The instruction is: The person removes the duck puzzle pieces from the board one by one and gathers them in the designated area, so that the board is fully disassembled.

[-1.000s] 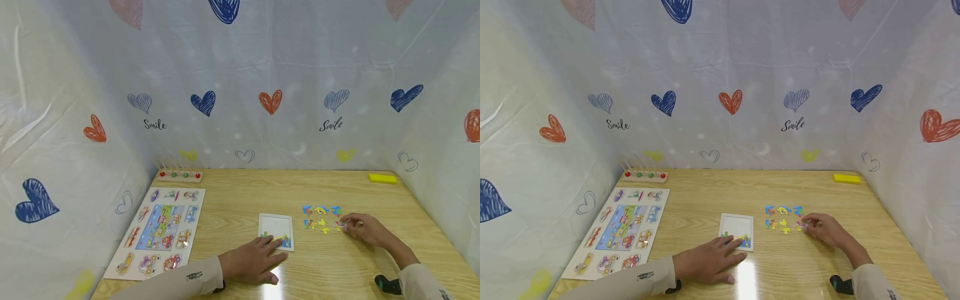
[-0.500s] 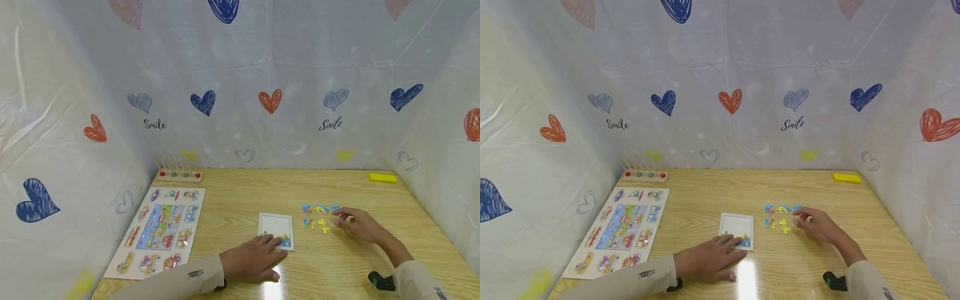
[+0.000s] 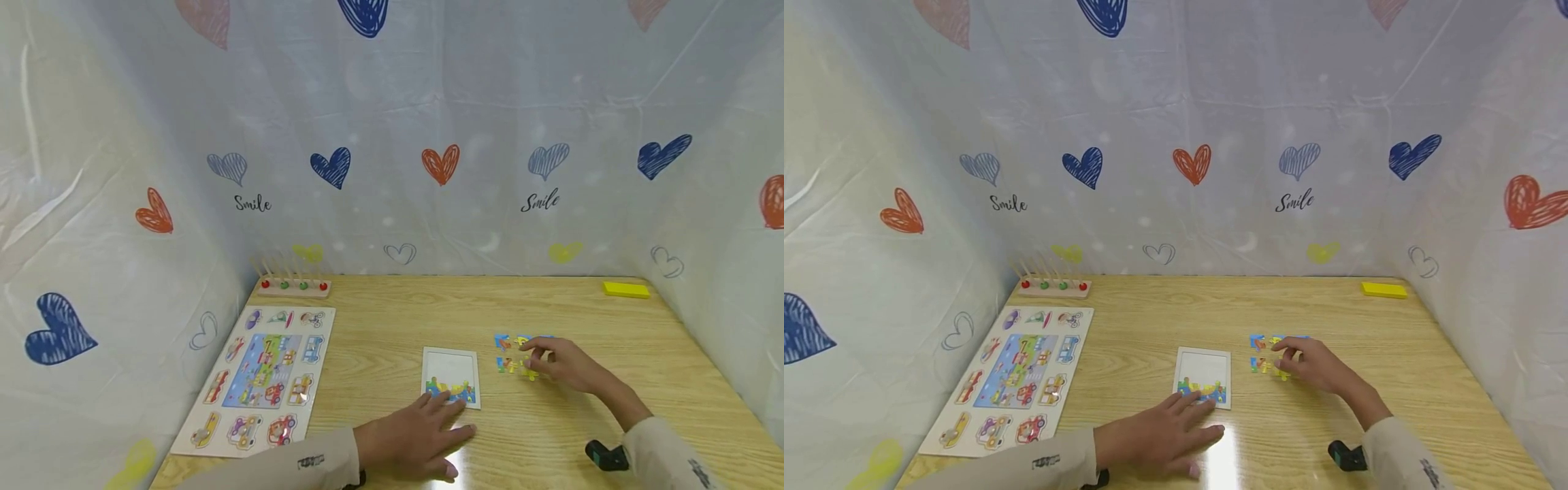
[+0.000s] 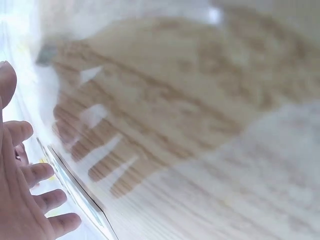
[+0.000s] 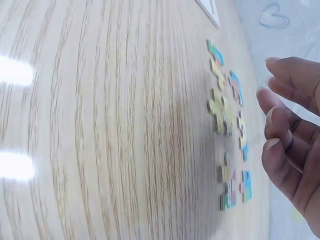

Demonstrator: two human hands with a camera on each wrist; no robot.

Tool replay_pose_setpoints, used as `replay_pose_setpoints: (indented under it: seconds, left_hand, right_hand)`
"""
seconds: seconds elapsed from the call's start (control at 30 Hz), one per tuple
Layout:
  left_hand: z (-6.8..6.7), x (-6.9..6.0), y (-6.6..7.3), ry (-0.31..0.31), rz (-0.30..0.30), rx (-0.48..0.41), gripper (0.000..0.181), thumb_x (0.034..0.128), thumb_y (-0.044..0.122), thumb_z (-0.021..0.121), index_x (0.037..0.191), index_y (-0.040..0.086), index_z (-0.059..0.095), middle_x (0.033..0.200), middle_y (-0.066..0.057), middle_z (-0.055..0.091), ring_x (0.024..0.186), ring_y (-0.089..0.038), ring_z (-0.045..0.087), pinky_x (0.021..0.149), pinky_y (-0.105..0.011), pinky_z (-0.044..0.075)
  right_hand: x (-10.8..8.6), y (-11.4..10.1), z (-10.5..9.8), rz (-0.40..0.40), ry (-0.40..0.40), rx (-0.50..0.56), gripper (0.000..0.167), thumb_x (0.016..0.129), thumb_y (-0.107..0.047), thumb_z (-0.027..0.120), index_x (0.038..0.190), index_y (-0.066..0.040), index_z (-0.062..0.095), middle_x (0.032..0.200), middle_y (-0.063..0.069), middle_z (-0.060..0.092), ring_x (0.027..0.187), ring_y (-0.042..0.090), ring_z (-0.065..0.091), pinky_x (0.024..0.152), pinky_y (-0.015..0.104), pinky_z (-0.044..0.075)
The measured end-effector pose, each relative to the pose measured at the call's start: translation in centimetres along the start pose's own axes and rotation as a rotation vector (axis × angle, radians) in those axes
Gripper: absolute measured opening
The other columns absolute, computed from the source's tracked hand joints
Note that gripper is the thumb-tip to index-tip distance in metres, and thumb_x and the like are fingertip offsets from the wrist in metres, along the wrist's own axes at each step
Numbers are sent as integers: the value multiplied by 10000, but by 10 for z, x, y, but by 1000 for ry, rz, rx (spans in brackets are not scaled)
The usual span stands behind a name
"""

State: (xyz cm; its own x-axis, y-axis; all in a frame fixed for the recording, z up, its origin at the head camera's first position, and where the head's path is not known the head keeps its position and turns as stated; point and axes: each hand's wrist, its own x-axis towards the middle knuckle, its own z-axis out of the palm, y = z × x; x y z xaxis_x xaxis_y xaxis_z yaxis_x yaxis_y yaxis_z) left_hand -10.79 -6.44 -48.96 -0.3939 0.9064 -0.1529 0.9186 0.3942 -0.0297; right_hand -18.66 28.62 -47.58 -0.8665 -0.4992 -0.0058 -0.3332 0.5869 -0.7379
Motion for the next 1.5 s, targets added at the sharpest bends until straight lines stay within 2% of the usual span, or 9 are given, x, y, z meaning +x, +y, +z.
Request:
replay_pose_setpoints:
  seconds: [0.27, 0.47, 0.7, 0.8, 1.03, 1.23, 1.5]
  left_hand:
    - [6, 0, 5, -16, -13, 56, 691, 1018, 669, 239, 1596, 290, 266, 1650, -110, 263, 1493, -349, 313, 1124, -467, 410]
    - [7, -3, 6, -5, -7, 96, 691, 1016, 669, 251, 1592, 290, 283, 1646, -113, 276, 1478, -349, 344, 1102, -444, 436]
    - [6, -3, 5, -17, -6, 60, 674, 1026, 653, 246, 1589, 286, 286, 1652, -117, 260, 1481, -347, 338, 1107, -447, 431]
    - [5, -3, 6, -20, -10, 65, 669, 1026, 653, 251, 1586, 289, 298, 1650, -114, 265, 1480, -342, 342, 1107, -443, 431]
    - [4, -3, 9, -19, -14, 154, 681, 1016, 670, 263, 1579, 290, 320, 1638, -109, 298, 1465, -338, 371, 1092, -414, 444]
    - [2, -5, 8, 19, 4, 138, 678, 1016, 657, 302, 1573, 274, 344, 1633, -126, 304, 1453, -341, 381, 1066, -422, 469]
    - [5, -5, 10, 56, 4, 213, 674, 1010, 666, 318, 1551, 269, 376, 1605, -128, 357, 1416, -336, 436, 1037, -412, 487]
  right_hand:
    - [17, -12, 17, -90, -33, -15, 263, 1008, -114, 607, 1212, 46, 654, 894, 35, 663, 618, 19, 495, 543, 230, 441]
    - [31, -21, 32, -115, -87, -1, 271, 1002, -150, 627, 1203, 29, 663, 907, 8, 650, 585, 4, 463, 557, 222, 453]
    - [50, -29, 52, -182, -144, 7, 241, 984, -159, 656, 1175, -16, 688, 908, 19, 663, 585, -7, 474, 576, 223, 474]
    - [58, -33, 61, -181, -162, 0, 221, 980, -164, 663, 1164, -47, 701, 910, 12, 675, 594, -10, 484, 576, 221, 476]
    - [76, -43, 76, -132, -213, -16, 201, 964, -194, 690, 1146, -117, 727, 936, -29, 672, 739, 43, 551, 674, 237, 488]
    - [86, -51, 85, -145, -266, 3, 212, 937, -185, 725, 1134, -109, 735, 903, -34, 655, 768, 80, 559, 691, 245, 487]
    - [91, -58, 89, -177, -324, -31, 233, 923, -168, 738, 1150, -114, 737, 968, 11, 643, 843, 107, 550, 737, 253, 488]
